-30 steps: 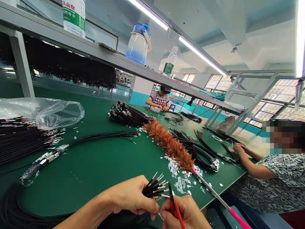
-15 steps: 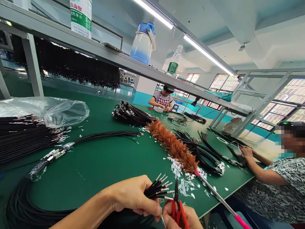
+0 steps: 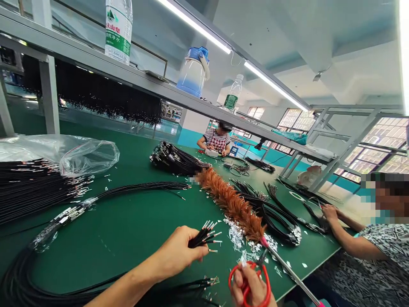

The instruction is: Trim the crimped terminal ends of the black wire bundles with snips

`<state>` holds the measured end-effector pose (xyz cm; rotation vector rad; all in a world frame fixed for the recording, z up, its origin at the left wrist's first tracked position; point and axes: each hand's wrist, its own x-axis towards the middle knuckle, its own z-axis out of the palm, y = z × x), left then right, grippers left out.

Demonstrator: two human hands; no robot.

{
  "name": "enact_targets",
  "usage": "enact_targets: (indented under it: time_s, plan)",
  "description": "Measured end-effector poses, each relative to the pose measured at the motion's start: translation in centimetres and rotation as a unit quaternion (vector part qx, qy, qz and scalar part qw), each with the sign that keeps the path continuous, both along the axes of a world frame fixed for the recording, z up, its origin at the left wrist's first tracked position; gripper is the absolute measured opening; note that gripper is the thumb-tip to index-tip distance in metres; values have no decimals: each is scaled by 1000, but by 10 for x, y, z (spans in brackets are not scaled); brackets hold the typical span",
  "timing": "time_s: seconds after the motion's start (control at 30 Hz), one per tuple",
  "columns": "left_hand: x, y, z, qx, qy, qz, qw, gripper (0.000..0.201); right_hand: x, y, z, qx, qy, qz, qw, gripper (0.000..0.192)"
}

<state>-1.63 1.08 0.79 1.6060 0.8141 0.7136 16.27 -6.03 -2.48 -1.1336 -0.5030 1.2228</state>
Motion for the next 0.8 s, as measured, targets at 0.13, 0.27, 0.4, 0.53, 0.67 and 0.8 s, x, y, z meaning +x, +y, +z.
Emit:
enact_targets:
  time_s: [0.13,0.27,0.4,0.53,0.67,0.8]
  plan:
    - [-3,0,5,-90,-69,-31,993,17,5,12,7,7,-22,-13,1000,35]
    - [-6,-1,10,-128,-93,-45,986,17,-21,16,-2,34,-1,27,999,42]
    - [-9,1,11,-139,-105,-63,983,17,-44,18,-3,55,27,54,997,36]
    - [-10,3,8,-142,-104,-66,982,18,-47,23,1,48,-22,46,998,35]
    - [-9,2,9,-136,-111,-63,983,20,-49,28,1,81,-31,61,994,39]
    - [-8,2,16,-128,-114,-42,984,24,-54,33,-3,94,-5,85,992,37]
